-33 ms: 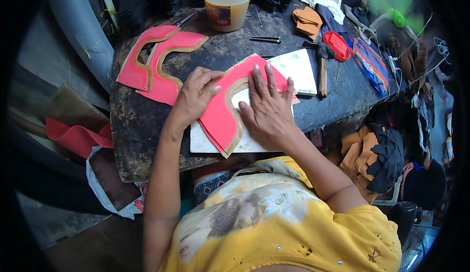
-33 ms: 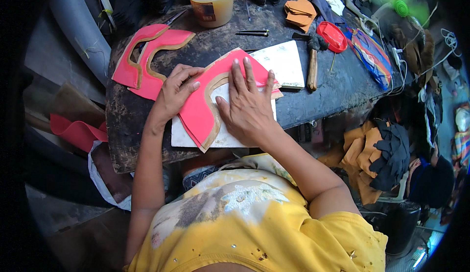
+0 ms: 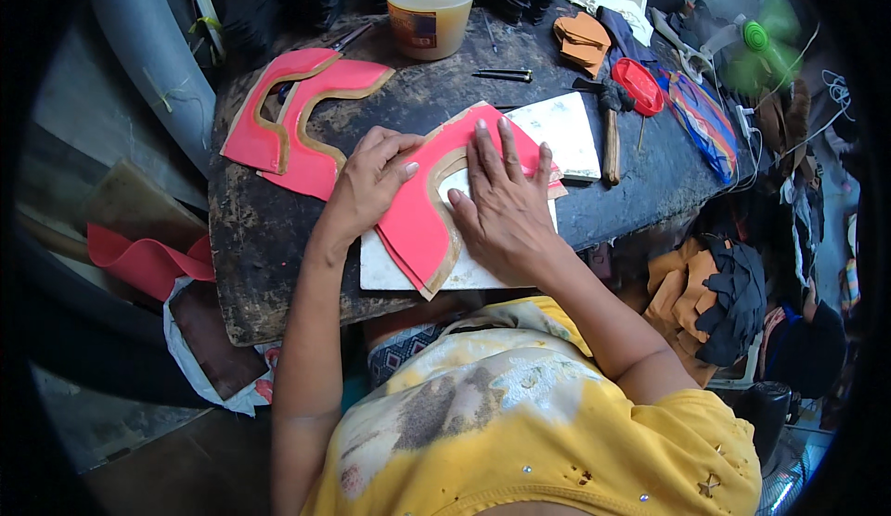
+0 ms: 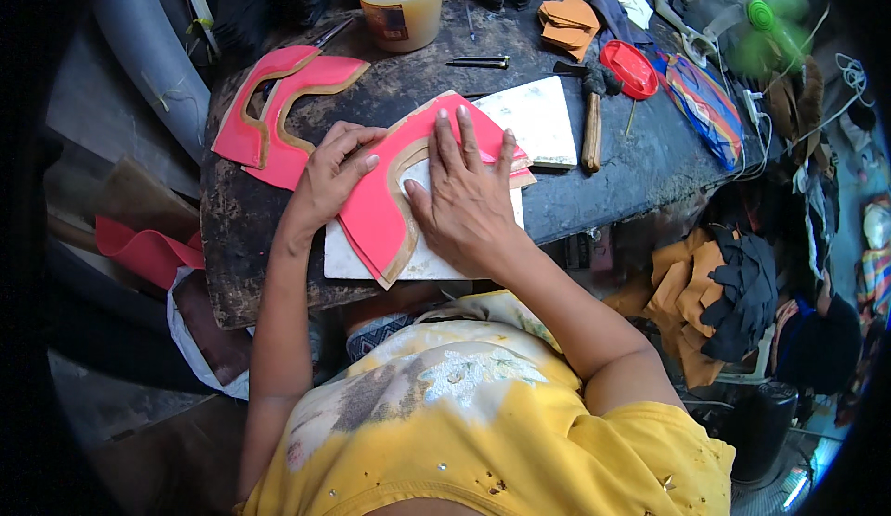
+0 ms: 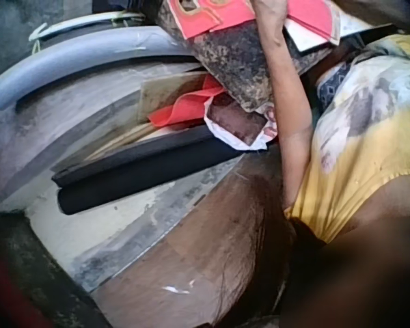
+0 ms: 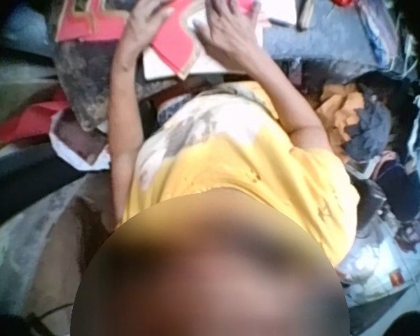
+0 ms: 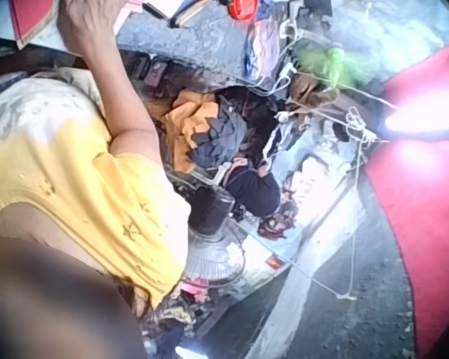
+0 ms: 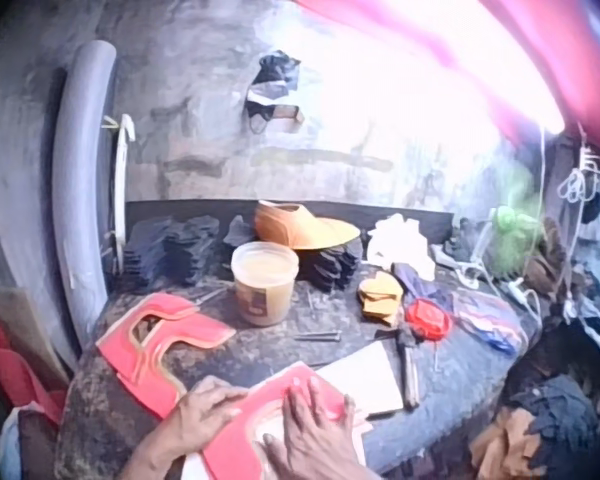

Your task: The person uses a hammer and a small metal tool to press and shape the edges of pink and tan shoe upper pieces. They repeatedly tap along the seams, flip the pieces, and align multiple layers. Finally, they handle a completed tan shoe upper and place it aside.

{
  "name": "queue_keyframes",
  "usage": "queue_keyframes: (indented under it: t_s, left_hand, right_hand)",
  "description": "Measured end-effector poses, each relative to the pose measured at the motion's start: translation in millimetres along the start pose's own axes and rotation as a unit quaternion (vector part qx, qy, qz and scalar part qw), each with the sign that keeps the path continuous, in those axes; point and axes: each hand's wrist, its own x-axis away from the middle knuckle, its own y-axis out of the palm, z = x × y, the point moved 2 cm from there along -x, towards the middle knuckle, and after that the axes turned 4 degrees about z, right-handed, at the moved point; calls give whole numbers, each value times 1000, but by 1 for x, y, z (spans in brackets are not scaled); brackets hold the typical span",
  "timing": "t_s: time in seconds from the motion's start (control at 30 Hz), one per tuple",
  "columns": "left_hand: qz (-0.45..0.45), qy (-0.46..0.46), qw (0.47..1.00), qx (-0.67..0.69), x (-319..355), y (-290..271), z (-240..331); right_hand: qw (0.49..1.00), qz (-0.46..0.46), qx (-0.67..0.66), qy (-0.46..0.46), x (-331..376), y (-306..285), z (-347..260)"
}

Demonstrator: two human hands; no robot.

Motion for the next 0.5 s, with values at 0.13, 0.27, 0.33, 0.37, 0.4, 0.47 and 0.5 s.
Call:
queue_keyframes:
  t_s: [0.13,0.27,0.33,0.37,0.4,0.47,0.5]
  left_hand:
    - [4,8,1000,4,-5,0,1]
    - [3,-6,1000,21,-4,0,1]
    - [7,-13,1000,22,-4,1,0]
    - [8,-14,1000,23,-4,1,0]
    - [6,-10,1000,15,-5,0,0]
    - [3,1,1000,1,-5,1,1]
    - [6,-11,1000,-9,-5,1,1]
  right_hand:
    - [996,-11,-51,-65,-9,-8,5]
    - [996,16,-80,-43,-11,-15,22]
    - [998,58,-21,-11,-14,-16,23]
    - [995,71,-35,-58,-17,-18,22]
    - [994,50,-46,-82,-21,-19,20]
    - [987,31,-83,-137,-33,-27,23]
    - [988,63,-92,-104,-50,-31,29]
